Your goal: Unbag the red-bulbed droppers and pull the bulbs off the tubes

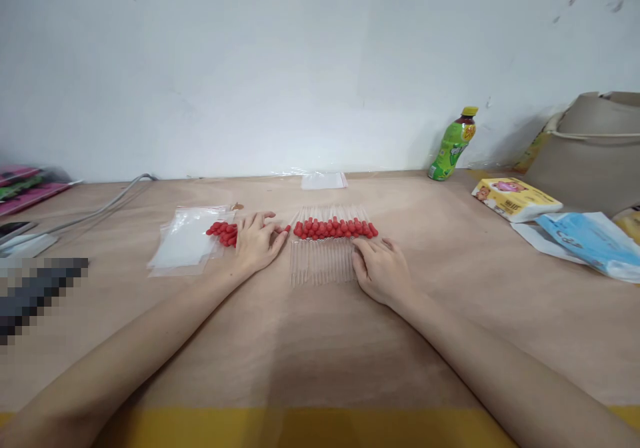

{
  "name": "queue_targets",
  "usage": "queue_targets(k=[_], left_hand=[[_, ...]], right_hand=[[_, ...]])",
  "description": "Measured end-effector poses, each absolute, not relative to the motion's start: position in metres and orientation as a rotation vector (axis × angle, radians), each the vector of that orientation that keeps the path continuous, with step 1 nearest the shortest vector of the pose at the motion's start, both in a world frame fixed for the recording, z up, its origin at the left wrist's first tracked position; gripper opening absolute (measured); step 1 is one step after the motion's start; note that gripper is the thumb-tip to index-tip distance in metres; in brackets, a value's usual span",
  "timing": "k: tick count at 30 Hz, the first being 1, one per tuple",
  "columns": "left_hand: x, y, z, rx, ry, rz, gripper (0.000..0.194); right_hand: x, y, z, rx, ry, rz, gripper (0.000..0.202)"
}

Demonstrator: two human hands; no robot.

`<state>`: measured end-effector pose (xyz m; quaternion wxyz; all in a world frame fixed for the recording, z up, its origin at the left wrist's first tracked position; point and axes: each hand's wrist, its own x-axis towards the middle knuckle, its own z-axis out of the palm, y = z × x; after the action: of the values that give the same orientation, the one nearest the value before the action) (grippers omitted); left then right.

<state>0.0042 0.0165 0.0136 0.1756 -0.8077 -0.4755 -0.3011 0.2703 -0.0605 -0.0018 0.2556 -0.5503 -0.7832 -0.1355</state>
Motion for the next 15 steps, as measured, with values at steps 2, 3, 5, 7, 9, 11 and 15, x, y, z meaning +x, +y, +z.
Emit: queue_targets(k=[2,3,5,7,9,11,15], left_hand=[[0.004,0.016,0.013,-2.265,-1.364,-0.902,0.022],[0.004,0.014,0.013,-2.251,-1.371,-0.930,0.021],[0.002,0.009,0.014,-2.217,-1.384,-0.982,0.021],[-0.001,0.001,0.015,-2.188,-1.398,-1.018,0.019],[-0.006,-0.009,0.017,-2.191,-1.382,-1.047,0.016],[-0.013,-0.021,0.017,-2.253,-1.299,-1.072,0.014],[-0.024,-0.041,0.017,-2.522,-1.021,-1.047,0.009]], right_hand=[[0.271,-0.059,-0.002,-1.489,-2.100,-0.363,0.026],[0.272,-0.059,-0.002,-1.485,-2.085,-0.360,0.025],[0.272,-0.058,-0.002,-1.476,-2.046,-0.354,0.024],[0.273,-0.057,0.000,-1.457,-1.995,-0.351,0.022],[0.273,-0.057,0.002,-1.403,-1.941,-0.367,0.022],[0.272,-0.058,0.004,-1.307,-1.907,-0.394,0.026],[0.266,-0.061,0.009,-1.081,-1.999,-0.408,0.042]])
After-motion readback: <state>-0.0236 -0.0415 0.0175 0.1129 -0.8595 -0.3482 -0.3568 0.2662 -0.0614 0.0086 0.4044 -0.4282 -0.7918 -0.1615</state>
